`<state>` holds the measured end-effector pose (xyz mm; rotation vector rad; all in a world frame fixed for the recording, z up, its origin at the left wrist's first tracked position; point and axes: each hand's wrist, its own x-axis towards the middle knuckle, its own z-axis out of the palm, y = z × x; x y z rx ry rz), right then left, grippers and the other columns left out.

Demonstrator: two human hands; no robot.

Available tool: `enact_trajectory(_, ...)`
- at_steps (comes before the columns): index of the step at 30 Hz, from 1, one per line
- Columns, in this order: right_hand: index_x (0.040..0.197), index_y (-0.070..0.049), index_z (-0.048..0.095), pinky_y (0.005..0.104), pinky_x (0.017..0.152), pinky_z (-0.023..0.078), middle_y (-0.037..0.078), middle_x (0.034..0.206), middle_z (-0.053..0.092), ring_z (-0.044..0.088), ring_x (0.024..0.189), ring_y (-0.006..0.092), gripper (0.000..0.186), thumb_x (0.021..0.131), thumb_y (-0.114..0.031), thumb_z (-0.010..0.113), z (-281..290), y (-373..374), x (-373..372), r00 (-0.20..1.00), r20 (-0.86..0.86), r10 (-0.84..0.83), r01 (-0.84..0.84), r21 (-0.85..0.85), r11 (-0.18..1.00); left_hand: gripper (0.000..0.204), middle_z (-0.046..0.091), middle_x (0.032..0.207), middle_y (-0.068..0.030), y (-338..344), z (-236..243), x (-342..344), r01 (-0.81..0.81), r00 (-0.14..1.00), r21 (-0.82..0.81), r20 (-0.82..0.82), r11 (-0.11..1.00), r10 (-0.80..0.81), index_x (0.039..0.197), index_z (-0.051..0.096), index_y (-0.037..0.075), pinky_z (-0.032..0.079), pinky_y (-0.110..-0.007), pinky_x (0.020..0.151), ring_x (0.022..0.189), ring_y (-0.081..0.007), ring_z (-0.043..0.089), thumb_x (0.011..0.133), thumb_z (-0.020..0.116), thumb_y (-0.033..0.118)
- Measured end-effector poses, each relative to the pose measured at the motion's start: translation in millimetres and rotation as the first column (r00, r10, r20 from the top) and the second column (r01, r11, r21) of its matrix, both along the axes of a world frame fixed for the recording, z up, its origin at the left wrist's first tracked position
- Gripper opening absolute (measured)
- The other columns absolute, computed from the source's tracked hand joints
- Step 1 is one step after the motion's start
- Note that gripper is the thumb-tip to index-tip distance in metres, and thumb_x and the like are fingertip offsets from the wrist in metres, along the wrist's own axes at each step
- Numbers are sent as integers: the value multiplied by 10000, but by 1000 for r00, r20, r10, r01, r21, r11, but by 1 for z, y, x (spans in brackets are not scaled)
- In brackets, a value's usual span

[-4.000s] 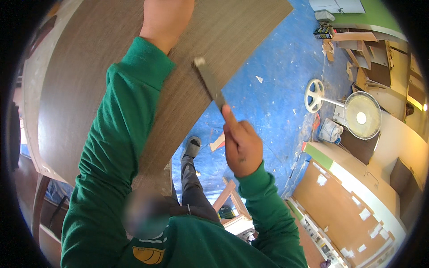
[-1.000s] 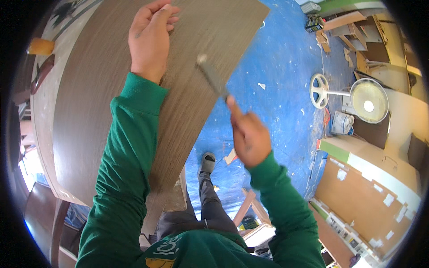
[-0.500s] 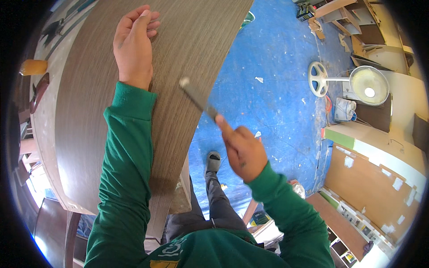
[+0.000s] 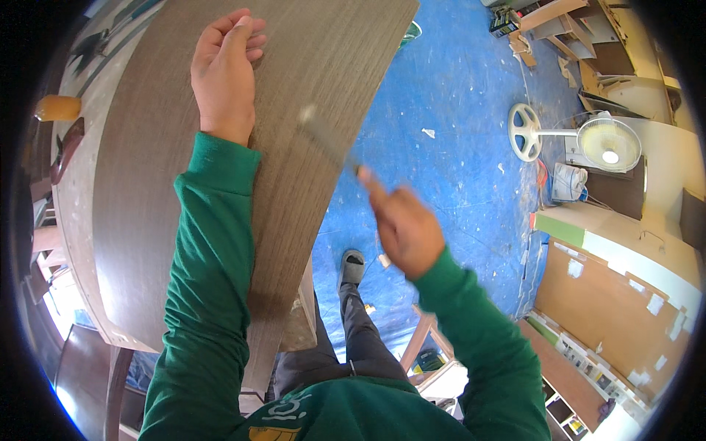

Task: The person scrapes a wooden board with a chisel, removing small pieces of material. They repeatedly scrape different areas of the board and occasionally wipe it with their hand.

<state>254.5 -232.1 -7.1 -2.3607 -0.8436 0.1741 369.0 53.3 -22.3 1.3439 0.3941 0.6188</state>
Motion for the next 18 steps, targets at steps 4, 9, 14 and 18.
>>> enact_trajectory(4,1517,-28,489,328,611,470,39,801,572,539,680,155,515,1023,-99,615,18,-25,-70,840,-477,-258,374,167,912,287,722,1108,-69,-5,-3,-4,19,1000,74,-9,997,-19,1246,645,19,516,-268,883,989,-128,660,1015,617,188)
enact_trajectory(9,1519,23,462,229,668,415,-27,881,568,483,759,43,563,1038,-220,625,24,-75,-110,398,-766,-506,772,-18,635,393,691,1163,-88,4,1,9,139,984,628,-174,766,-35,1301,648,55,492,-371,937,1052,-212,618,992,627,298)
enact_trajectory(14,1466,29,520,225,690,418,-20,897,571,477,773,44,525,991,-162,634,5,-136,-173,350,-738,-577,779,-113,617,526,545,1454,-184,67,-2,111,90,991,995,-85,-40,103,1428,545,41,371,-491,1134,1360,-343,482,1030,527,384)
enact_trajectory(18,1420,33,568,236,709,436,-14,918,591,495,801,48,479,986,-157,634,-6,-152,-219,344,-665,-663,784,-185,593,625,470,1528,-258,61,-9,174,342,937,938,-345,-62,-50,1434,534,1,301,-565,1187,1398,-444,450,1035,430,471)
